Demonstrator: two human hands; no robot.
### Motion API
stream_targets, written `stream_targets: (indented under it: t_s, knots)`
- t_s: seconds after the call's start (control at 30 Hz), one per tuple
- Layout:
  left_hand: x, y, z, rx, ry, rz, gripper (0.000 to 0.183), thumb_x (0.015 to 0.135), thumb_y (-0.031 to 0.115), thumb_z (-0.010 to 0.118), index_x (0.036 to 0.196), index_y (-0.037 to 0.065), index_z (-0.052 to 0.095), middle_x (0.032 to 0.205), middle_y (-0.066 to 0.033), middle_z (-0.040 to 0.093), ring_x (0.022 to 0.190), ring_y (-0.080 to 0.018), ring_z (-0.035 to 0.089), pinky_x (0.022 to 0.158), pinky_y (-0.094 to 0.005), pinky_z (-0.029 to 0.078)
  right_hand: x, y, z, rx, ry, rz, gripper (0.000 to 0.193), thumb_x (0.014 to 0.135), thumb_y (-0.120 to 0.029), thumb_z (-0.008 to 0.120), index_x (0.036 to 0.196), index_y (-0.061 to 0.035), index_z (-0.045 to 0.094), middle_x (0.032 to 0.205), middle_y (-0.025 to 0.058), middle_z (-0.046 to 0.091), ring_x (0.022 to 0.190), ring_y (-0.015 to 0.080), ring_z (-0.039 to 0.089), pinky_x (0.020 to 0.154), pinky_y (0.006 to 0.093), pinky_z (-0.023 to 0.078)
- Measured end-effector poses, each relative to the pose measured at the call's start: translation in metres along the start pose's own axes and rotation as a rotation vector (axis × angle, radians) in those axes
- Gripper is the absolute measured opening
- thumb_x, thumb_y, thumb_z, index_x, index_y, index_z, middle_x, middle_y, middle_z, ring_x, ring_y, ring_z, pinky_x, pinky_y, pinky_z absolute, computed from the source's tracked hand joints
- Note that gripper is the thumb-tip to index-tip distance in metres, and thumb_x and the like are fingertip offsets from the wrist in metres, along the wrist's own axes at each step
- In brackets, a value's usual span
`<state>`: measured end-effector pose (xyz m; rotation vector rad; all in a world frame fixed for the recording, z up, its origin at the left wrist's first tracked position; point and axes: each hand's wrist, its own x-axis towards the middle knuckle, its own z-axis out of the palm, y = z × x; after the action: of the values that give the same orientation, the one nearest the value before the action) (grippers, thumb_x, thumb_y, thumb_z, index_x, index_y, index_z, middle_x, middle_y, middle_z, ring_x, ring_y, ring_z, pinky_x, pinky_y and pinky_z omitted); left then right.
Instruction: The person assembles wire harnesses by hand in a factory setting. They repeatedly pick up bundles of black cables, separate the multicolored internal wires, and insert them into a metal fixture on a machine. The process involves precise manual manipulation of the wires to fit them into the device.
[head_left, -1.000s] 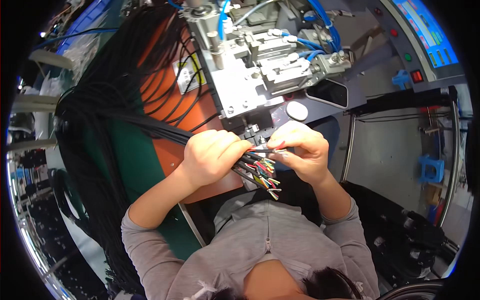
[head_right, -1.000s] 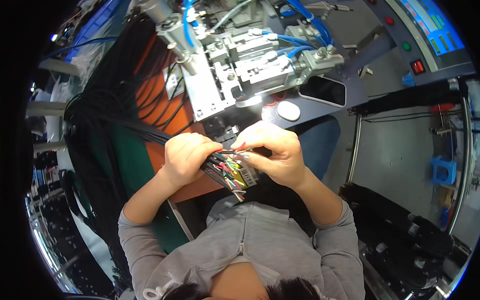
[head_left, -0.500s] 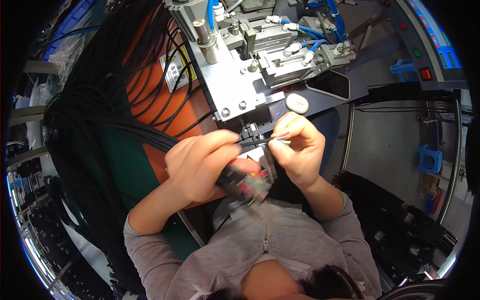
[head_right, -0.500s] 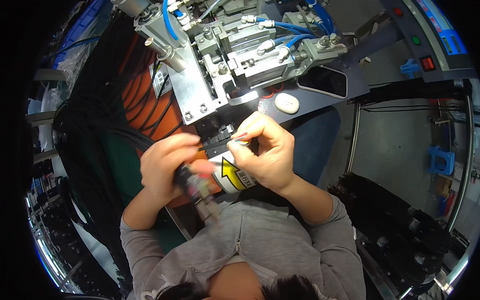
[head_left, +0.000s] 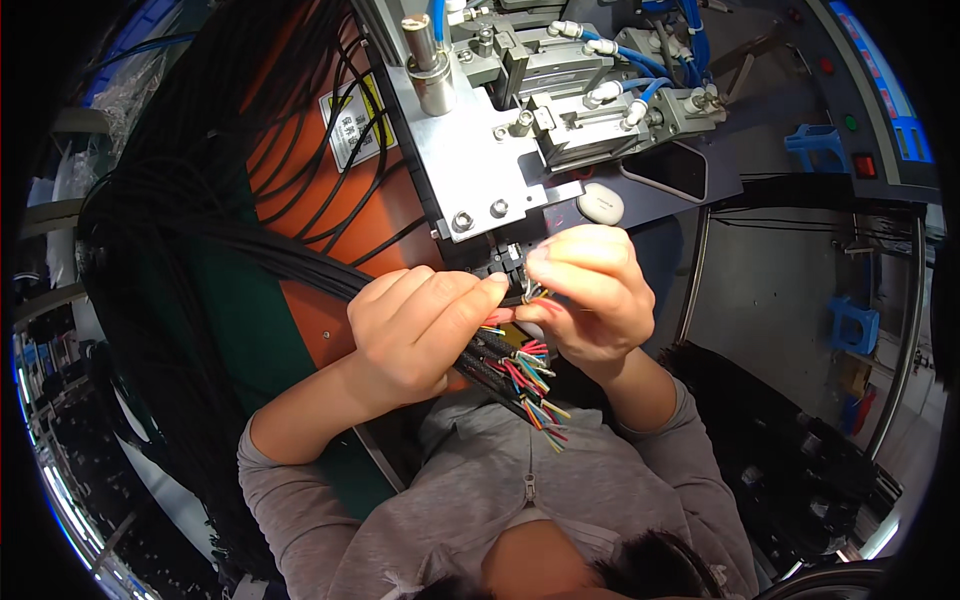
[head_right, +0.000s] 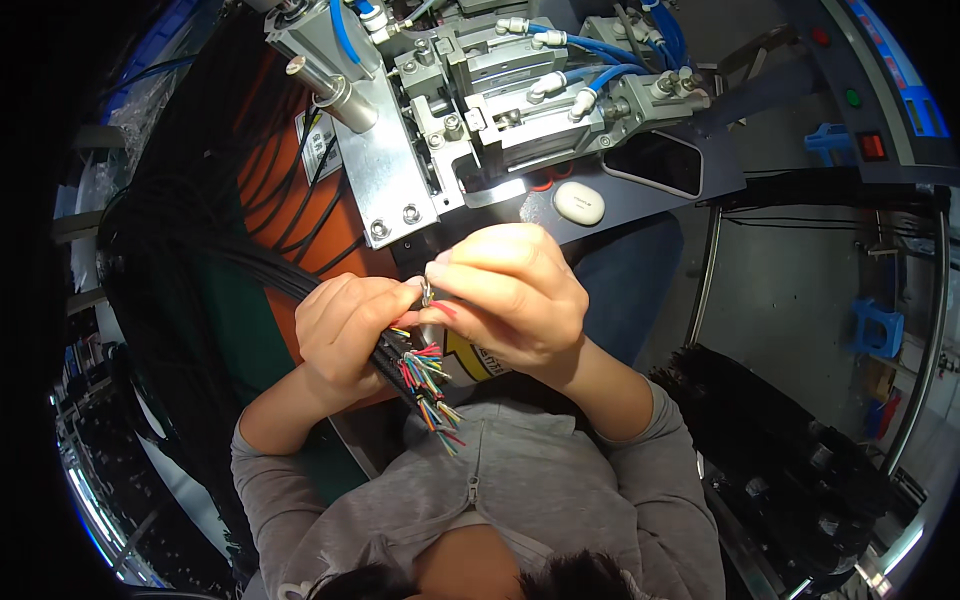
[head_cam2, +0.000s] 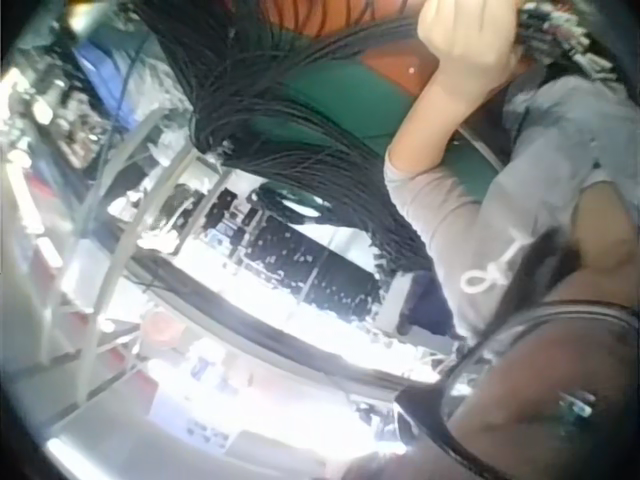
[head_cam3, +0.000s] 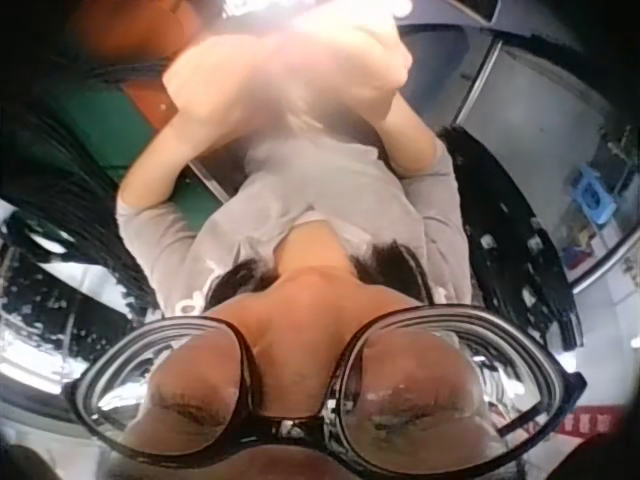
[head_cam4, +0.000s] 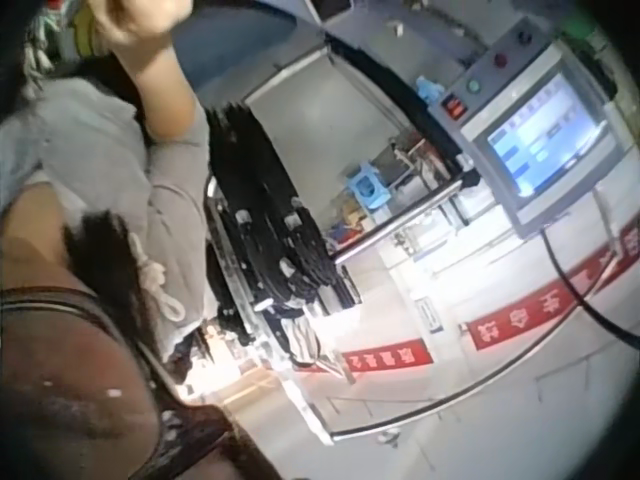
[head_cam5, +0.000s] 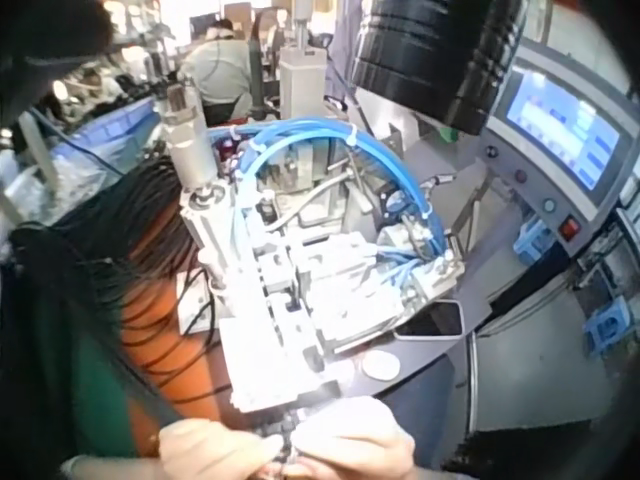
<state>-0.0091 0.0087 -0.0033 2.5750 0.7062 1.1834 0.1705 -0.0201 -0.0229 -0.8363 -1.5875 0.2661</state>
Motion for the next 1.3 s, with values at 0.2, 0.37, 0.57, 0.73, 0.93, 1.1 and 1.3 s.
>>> stream_targets:
  t_s: [0.2, 0.37, 0.57, 0.73, 0.93, 1.1, 1.3]
  knots:
    - [0.002, 0.004, -0.001, 0.009, -0.039, -0.067, 0.023, 0.069, 0.015, 0.07, 0.089, 0.003, 0.065, 0.079, -0.0047, 0.06, 0.056, -0.0161, 0.054, 0.046, -0.0279, 0.038, -0.002, 0.002, 0.0, 0.501, -0.088, 0.49, 0.014, 0.069, 0.001, 0.076, 0.081, -0.0019, 0.069, 0.078, 0.0091, 0.065, 0.073, 0.0191, 0.062, 0.066, 0.0281, 0.047]
    - [0.004, 0.015, -0.007, 0.04, -0.199, -0.22, 0.025, 0.062, 0.01, 0.067, 0.086, 0.006, 0.063, 0.077, -0.0016, 0.053, 0.061, -0.0142, 0.055, 0.048, -0.0269, 0.04, 0.007, 0.001, -0.009, 0.101, -0.143, 0.265, 0.016, 0.065, -0.001, 0.079, 0.077, -0.0026, 0.068, 0.071, 0.0064, 0.064, 0.069, 0.0189, 0.061, 0.062, 0.0281, 0.046]
    - [0.001, 0.018, -0.006, 0.171, -0.318, -0.2, 0.024, 0.06, 0.012, 0.065, 0.083, 0.009, 0.06, 0.078, -0.0011, 0.05, 0.062, -0.0131, 0.054, 0.048, -0.0267, 0.04, 0.016, -0.001, -0.024, 0.046, -0.4, 0.429, 0.016, 0.066, -0.007, 0.08, 0.072, -0.0037, 0.065, 0.069, 0.0047, 0.06, 0.064, 0.0203, 0.056, 0.058, 0.0305, 0.043]
    - [-0.001, 0.016, -0.001, 0.211, -0.26, -0.19, 0.017, 0.064, 0.011, 0.064, 0.081, 0.009, 0.059, 0.075, -0.0003, 0.049, 0.06, -0.0119, 0.052, 0.047, -0.0257, 0.038, 0.006, -0.005, -0.011, -0.215, -0.292, 0.159, 0.016, 0.069, -0.005, 0.076, 0.073, -0.0033, 0.06, 0.071, 0.005, 0.055, 0.066, 0.0234, 0.054, 0.061, 0.0339, 0.042]
    - [-0.004, 0.011, 0.006, 0.316, -0.214, -0.055, 0.012, 0.07, 0.01, 0.065, 0.081, 0.01, 0.062, 0.073, 0.0011, 0.05, 0.059, -0.0095, 0.048, 0.045, -0.0234, 0.033, 0.016, 0.0, -0.027, -0.023, -0.524, 0.441, 0.016, 0.075, -0.007, 0.074, 0.075, -0.0022, 0.058, 0.07, 0.0063, 0.053, 0.065, 0.0193, 0.053, 0.061, 0.0298, 0.042]
    - [-0.006, 0.014, 0.003, 0.243, -0.176, -0.037, 0.029, 0.066, 0.009, 0.067, 0.094, 0.005, 0.069, 0.074, -0.0011, 0.055, 0.058, -0.0123, 0.053, 0.046, -0.0255, 0.038, 0.007, 0.01, -0.037, 0.46, -0.515, 0.873, 0.015, 0.081, -0.009, 0.071, 0.079, -0.0001, 0.06, 0.072, 0.0031, 0.055, 0.067, 0.0082, 0.051, 0.061, 0.0239, 0.043]
    - [-0.011, 0.016, 0.015, 0.263, -0.204, 0.008, 0.03, 0.068, 0.005, 0.068, 0.099, 0.007, 0.071, 0.068, 0.001, 0.05, 0.054, -0.0098, 0.048, 0.044, -0.023, 0.034, -0.01, 0.015, -0.032, 0.146, -0.376, 0.648, 0.008, 0.077, -0.004, 0.071, 0.079, 0.0015, 0.066, 0.077, 0.0093, 0.065, 0.068, 0.0153, 0.06, 0.063, 0.0265, 0.046]
